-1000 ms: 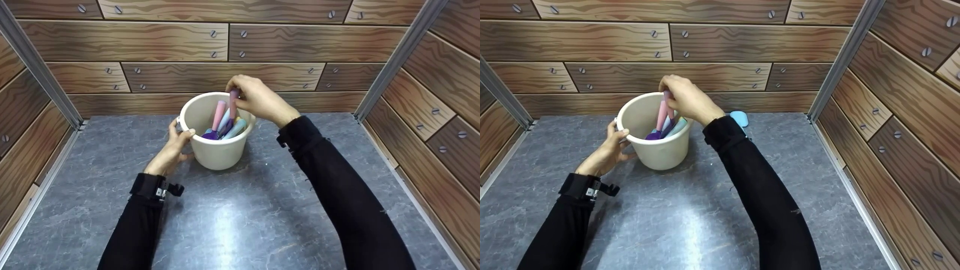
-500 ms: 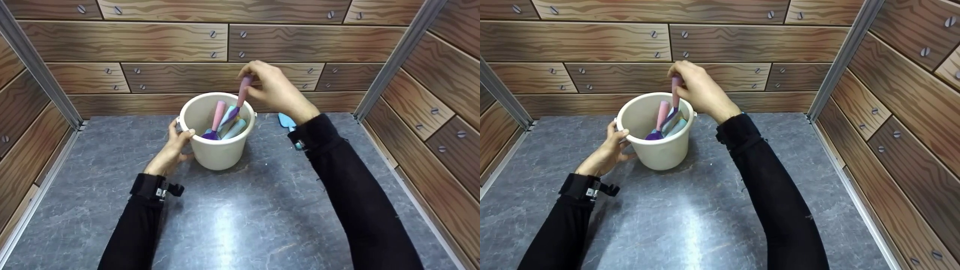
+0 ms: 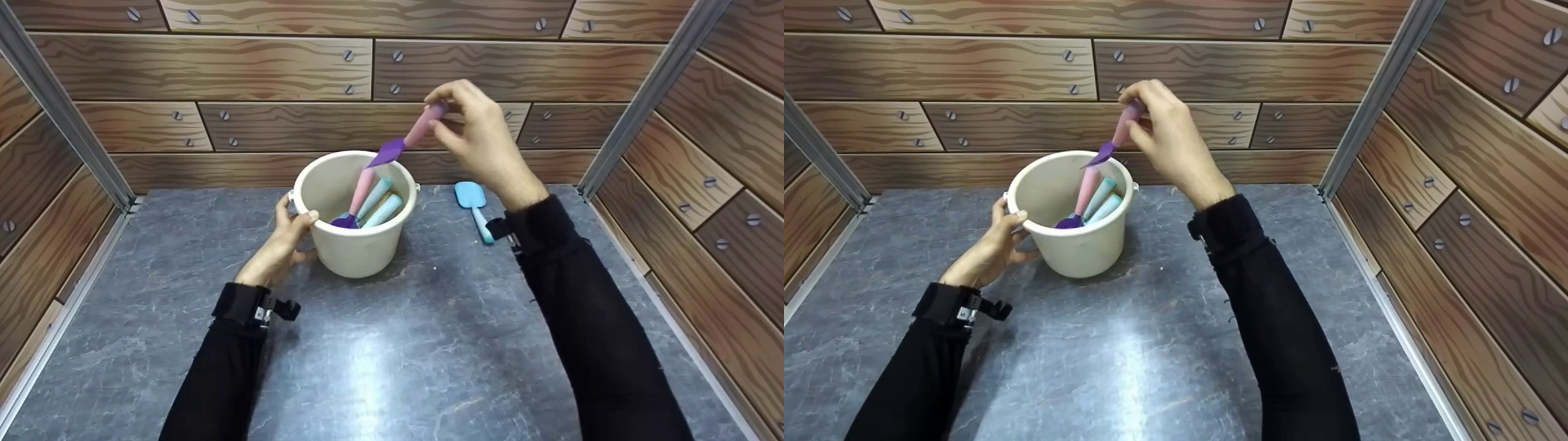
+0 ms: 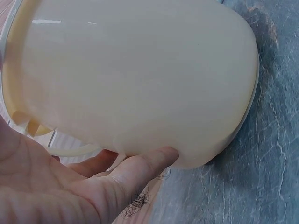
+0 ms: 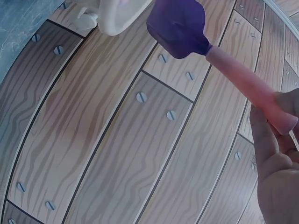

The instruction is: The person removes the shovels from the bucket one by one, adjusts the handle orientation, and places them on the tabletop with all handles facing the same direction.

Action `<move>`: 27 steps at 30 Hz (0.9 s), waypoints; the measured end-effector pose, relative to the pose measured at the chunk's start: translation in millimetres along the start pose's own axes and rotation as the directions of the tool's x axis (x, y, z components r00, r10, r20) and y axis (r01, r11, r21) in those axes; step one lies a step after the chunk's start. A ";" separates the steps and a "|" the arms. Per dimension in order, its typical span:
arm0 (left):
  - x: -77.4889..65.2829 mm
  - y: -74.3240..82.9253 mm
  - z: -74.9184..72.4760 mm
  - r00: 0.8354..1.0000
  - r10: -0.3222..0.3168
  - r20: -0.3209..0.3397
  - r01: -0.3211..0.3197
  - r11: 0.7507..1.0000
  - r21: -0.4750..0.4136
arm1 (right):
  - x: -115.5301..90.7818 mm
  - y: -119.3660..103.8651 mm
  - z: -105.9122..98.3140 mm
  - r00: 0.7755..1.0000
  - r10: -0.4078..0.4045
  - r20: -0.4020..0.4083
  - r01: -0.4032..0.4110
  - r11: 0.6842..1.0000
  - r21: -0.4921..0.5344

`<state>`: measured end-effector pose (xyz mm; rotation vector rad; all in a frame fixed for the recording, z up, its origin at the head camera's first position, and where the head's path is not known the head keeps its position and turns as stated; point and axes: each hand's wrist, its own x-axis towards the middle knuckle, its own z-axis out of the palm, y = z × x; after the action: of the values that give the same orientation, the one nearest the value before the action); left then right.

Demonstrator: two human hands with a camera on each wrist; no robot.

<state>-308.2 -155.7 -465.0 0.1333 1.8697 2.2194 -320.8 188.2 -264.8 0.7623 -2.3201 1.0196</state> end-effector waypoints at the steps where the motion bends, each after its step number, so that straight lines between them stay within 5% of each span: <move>1: 0.0 -0.1 -0.1 1.000 -0.001 -0.001 0.001 1.000 0.002 | -1.1 2.1 -0.6 1.000 0.003 -0.013 -0.003 1.000 0.000; 16: -1.0 0.5 1.2 1.000 -0.006 -0.008 0.006 1.000 -0.001 | -21.8 29.0 -5.3 0.962 0.073 -0.265 -0.070 0.997 0.022; 27: -0.9 0.3 -0.2 1.000 0.006 0.013 -0.006 1.000 0.003 | -42.1 44.3 -1.7 0.925 0.129 -0.358 -0.123 0.992 0.041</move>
<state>-307.5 -156.1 -464.7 0.1545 1.8690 2.2141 -319.2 226.8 -312.2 0.3931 -2.0618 1.1318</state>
